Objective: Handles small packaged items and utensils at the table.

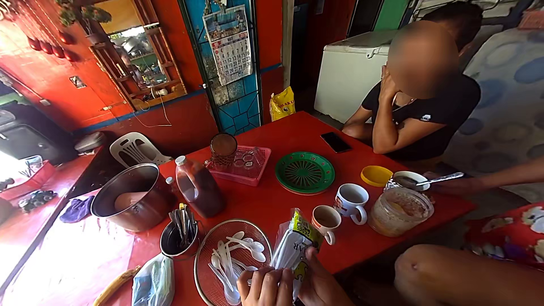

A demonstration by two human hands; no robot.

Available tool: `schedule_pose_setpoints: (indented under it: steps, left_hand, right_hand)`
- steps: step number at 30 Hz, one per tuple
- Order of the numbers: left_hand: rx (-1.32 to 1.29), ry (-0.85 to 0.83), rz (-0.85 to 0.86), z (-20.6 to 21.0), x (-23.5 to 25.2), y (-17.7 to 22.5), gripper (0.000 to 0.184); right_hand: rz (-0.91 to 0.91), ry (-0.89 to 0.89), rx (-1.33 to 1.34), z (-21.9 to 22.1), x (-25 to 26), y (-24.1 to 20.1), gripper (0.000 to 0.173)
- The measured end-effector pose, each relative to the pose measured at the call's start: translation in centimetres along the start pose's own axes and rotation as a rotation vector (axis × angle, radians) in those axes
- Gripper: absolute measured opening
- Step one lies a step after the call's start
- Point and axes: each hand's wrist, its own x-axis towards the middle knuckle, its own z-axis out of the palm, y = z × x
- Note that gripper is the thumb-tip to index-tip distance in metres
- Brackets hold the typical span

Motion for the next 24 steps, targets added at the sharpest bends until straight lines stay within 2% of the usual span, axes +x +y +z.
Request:
schedule_pose_setpoints:
  steps: [6,11,13,17,19,21,24]
  left_hand:
    - [0.019,-0.023,-0.001,0.3,-0.1,0.3,0.018]
    - [-0.001,0.011,0.053,0.7,-0.5,0.9,0.015]
    - [-0.038,0.025,0.077,0.4,-0.6,1.3,0.012]
    - [-0.198,0.084,0.046,-1.5,-0.6,1.8,0.01]
    - [-0.311,0.075,-0.042,-2.4,-0.4,1.2,0.011]
    - [-0.473,0.011,-0.204,-3.1,0.4,0.3,0.014]
    - [-0.818,-0.201,-0.583,-3.4,1.8,-0.6,0.02]
  right_hand:
    - [-0.027,0.067,-0.03,-0.4,-0.2,0.0,0.068]
    - [-0.058,0.113,-0.06,-0.5,0.1,-0.1,0.055]
    - [-0.047,0.052,-0.069,-0.8,0.2,-0.3,0.049]
    - [0.021,-0.204,-0.061,-1.4,0.4,-1.0,0.049]
    - [0.04,-0.252,-0.059,-1.7,0.5,-1.3,0.05]
    - [0.064,-0.266,-0.055,-2.0,0.5,-1.6,0.052]
    - [0.084,-0.258,-0.053,-2.3,0.5,-1.5,0.054]
